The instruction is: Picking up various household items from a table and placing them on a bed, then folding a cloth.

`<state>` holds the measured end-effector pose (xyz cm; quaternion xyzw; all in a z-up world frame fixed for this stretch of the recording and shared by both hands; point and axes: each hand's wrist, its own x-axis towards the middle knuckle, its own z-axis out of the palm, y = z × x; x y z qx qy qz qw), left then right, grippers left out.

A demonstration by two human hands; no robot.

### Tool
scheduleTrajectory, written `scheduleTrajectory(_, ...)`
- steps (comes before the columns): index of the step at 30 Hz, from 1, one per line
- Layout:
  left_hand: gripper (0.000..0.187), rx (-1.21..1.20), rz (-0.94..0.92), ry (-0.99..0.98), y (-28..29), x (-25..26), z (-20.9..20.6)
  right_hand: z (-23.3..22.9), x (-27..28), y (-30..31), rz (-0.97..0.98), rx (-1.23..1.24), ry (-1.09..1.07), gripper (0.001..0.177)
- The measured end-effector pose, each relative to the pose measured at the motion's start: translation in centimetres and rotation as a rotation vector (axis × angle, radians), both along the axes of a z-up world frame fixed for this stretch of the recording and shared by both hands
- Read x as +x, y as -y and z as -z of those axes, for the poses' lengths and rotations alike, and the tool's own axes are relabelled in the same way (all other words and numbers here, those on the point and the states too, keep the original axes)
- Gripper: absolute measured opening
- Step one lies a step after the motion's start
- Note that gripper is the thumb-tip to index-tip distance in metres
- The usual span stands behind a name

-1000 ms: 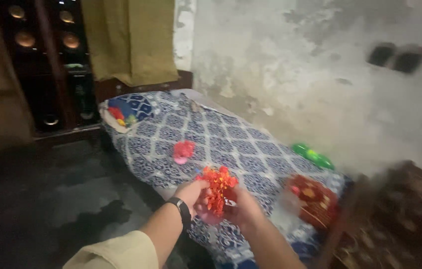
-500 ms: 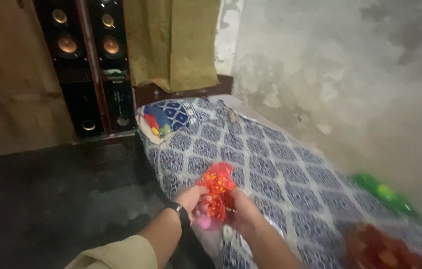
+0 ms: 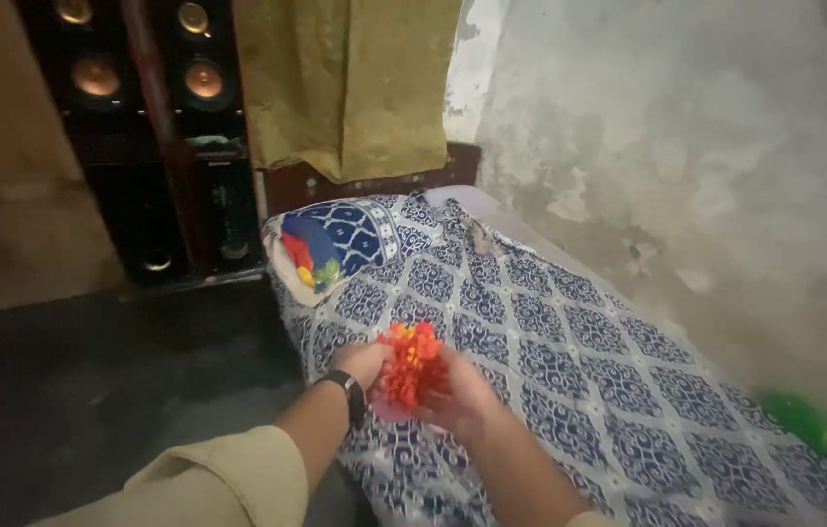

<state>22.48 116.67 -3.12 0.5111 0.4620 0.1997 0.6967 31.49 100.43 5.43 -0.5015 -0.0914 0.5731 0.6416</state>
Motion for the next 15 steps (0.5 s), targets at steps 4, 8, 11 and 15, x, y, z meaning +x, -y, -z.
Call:
scheduleTrajectory(4,0.026,0.203,-0.001,-0.175,-5.5,3.7,4.6,-1.4,0.0,-3.8,0.142,-0.126,-0.096,0.053)
scheduleTrajectory(8,0.028,0.085,0.048,-0.071,-10.5,6.1,6.3,0.6,2.7,-9.0,0.221,-0.144,-0.165,0.054)
scheduleTrajectory(11,0.032,0.426,0.281,-0.431,-15.1,8.9,10.8,3.7,4.9,-12.4,0.235,-0.165,-0.117,0.052)
scheduleTrajectory(15,0.036,0.390,0.335,-0.538,-15.5,9.8,7.0,7.0,7.5,-15.9,0.184,0.021,-0.279,0.050)
